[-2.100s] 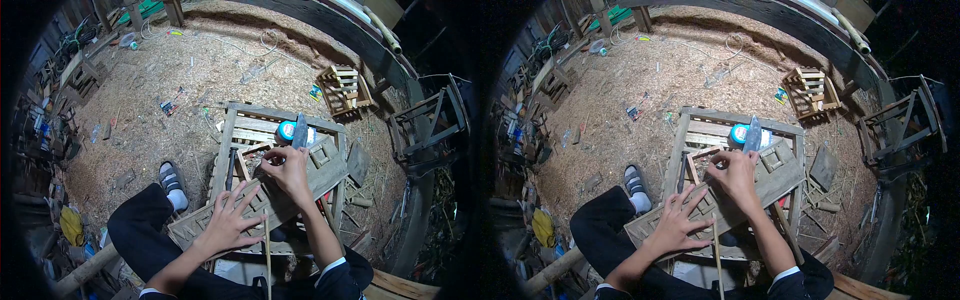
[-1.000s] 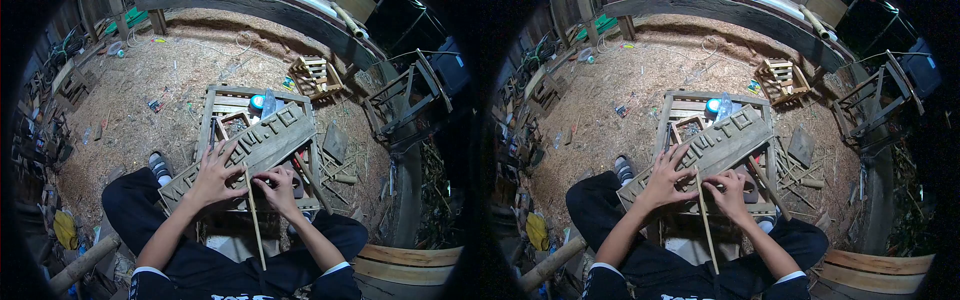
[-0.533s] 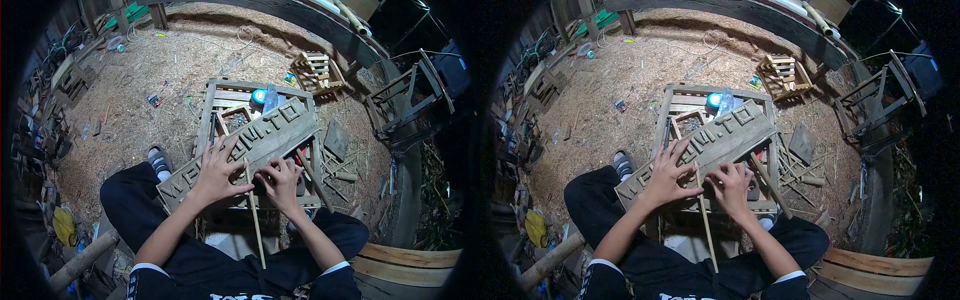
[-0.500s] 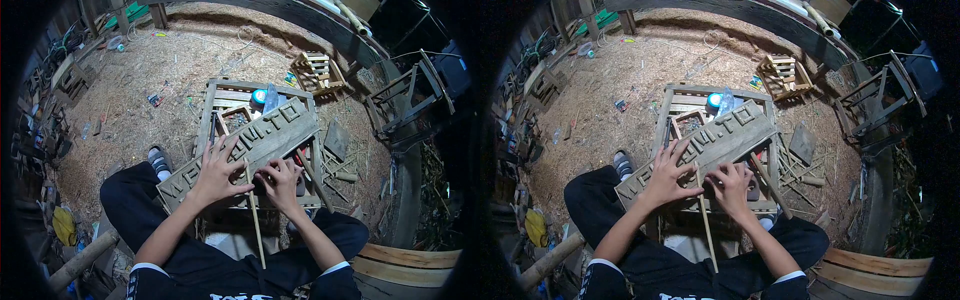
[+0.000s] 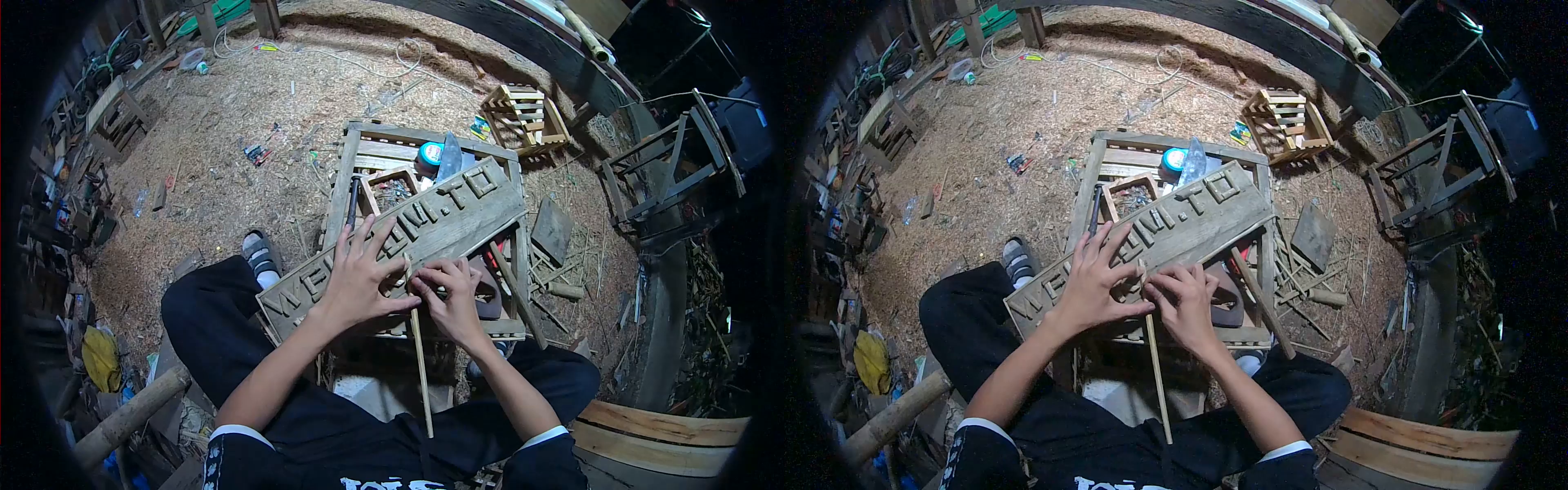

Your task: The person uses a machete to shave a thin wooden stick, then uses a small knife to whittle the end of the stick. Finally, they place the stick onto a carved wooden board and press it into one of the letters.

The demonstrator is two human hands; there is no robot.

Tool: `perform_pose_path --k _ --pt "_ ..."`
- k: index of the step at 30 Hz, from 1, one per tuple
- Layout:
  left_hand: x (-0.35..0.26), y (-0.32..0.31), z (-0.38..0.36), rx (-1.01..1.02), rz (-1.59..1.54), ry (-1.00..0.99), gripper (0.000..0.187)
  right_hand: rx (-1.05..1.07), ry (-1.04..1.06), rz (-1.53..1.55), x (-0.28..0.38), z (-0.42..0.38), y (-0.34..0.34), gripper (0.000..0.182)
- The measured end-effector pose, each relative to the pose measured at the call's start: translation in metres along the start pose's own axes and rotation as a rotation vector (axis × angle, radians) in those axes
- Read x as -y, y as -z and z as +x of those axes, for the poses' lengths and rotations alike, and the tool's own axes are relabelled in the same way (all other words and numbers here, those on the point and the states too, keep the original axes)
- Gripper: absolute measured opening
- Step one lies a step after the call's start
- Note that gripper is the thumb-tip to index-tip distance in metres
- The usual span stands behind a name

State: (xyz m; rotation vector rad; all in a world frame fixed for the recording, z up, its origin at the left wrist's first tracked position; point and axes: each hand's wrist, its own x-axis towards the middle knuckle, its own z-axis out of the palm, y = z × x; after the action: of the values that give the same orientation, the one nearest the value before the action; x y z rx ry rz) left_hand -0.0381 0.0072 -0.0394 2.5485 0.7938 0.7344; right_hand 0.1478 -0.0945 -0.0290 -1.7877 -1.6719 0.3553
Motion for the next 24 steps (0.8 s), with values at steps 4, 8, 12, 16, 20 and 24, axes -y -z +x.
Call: perform_pose_path --k 4,8,12,16,20,24 --pt "0.0009 0.0000 -0.0001 0.003 -0.001 -0.002 0.053 0.010 -0.012 0.025 -0.0013 0.0005 0.0001 0.016" --pt "0.0014 -0.0008 -0.0006 0.006 0.004 0.000 0.052 0.018 -0.023 0.031 -0.0017 0.0003 -0.0011 0.015" --pt "0.0015 -0.0015 -0.0003 0.028 0.004 0.002 0.057 0.026 -0.024 0.048 -0.0056 0.0007 -0.0027 0.015" --pt "0.0016 -0.0011 -0.0006 0.042 0.016 0.011 0.057 0.028 -0.026 0.060 -0.0047 0.0010 -0.0036 0.014" --pt "0.0024 -0.0034 -0.0009 0.027 0.003 0.005 0.057 0.063 -0.046 0.068 -0.0022 0.0024 -0.0009 0.017" --pt "0.0017 -0.0031 -0.0005 -0.007 0.014 -0.002 0.055 0.064 -0.009 0.066 -0.0028 0.0045 0.0010 0.016"
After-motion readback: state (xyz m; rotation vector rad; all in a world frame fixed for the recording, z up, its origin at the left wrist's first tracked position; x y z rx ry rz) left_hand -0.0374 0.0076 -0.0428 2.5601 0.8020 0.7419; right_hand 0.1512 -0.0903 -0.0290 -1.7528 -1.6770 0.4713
